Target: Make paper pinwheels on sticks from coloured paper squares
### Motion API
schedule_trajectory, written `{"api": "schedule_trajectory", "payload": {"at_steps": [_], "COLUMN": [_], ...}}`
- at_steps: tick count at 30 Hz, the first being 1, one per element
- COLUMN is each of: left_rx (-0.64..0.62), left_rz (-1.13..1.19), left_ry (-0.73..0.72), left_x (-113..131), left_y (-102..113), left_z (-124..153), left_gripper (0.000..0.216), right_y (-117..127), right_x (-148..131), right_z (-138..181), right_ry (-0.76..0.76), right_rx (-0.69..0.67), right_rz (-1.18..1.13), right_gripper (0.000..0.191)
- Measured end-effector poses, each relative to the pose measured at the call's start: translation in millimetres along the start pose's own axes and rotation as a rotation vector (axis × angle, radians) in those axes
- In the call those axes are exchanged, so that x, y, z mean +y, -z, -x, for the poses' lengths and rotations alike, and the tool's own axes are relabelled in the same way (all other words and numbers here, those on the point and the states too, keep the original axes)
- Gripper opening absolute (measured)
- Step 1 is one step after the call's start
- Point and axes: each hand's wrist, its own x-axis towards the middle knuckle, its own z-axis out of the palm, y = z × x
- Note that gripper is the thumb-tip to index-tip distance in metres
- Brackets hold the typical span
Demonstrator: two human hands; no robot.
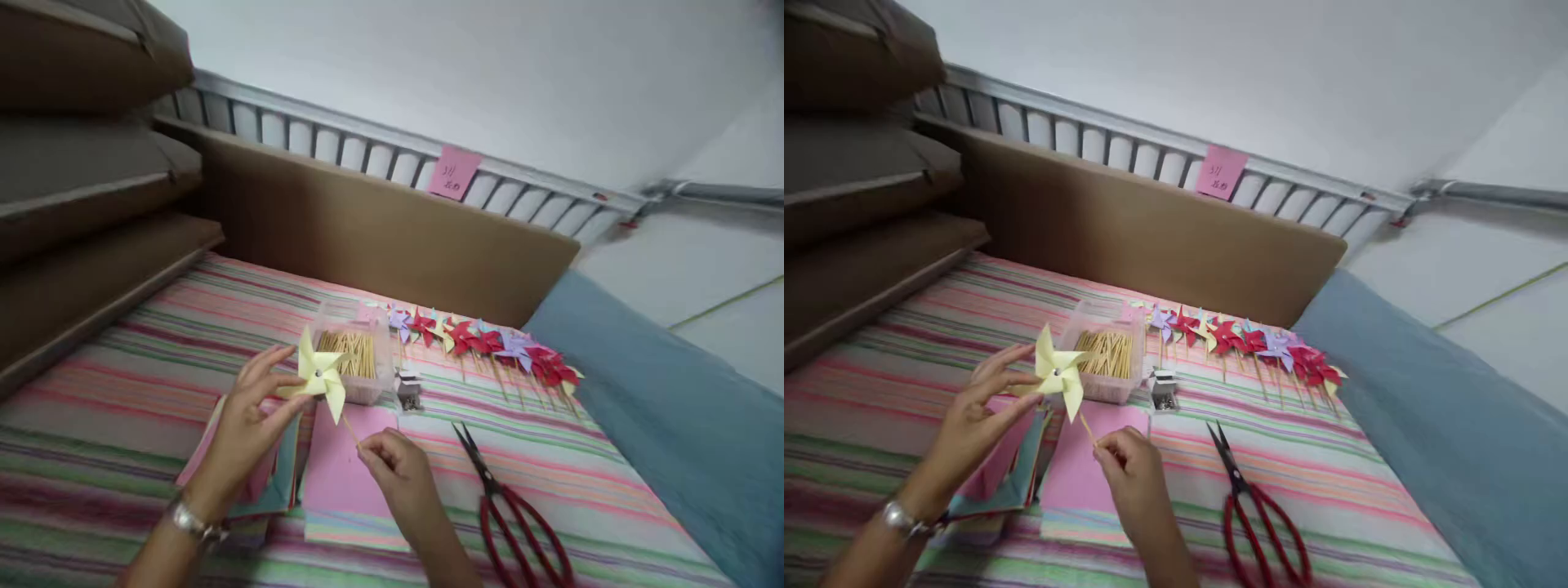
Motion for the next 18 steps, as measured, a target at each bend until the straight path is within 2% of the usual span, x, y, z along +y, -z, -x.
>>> {"api": "schedule_trajectory", "payload": {"at_steps": [2, 5, 8, 12, 18], "left_rx": [0.041, 0.035, -0.089, -0.246, -0.326], "left_rz": [0.028, 0.043, 0.022, -0.020, 0.056], "left_ry": [0.039, 0.068, 0.057, 0.013, 0.094], "left_x": [-4.6, -13.2, -22.7, -29.8, -24.3], "left_y": [6.6, 14.5, 18.9, 20.9, 23.8], "left_z": [-3.1, -5.6, -5.8, -6.3, -7.0], "left_gripper": [0.014, 0.029, 0.046, 0.038, 0.013], "right_y": [1.6, 6.2, 12.8, 18.9, 18.3], "right_x": [0.8, 0.2, -2.6, -5.7, -5.3], "right_z": [-1.9, -2.8, -1.8, -0.1, 0.6], "right_ry": [0.000, 0.008, 0.011, 0.019, 0.086], "right_rx": [-0.002, -0.009, -0.027, -0.078, -0.129], "right_rz": [0.023, 0.094, 0.184, 0.251, 0.251], "right_gripper": [0.013, 0.014, 0.014, 0.015, 0.013]}}
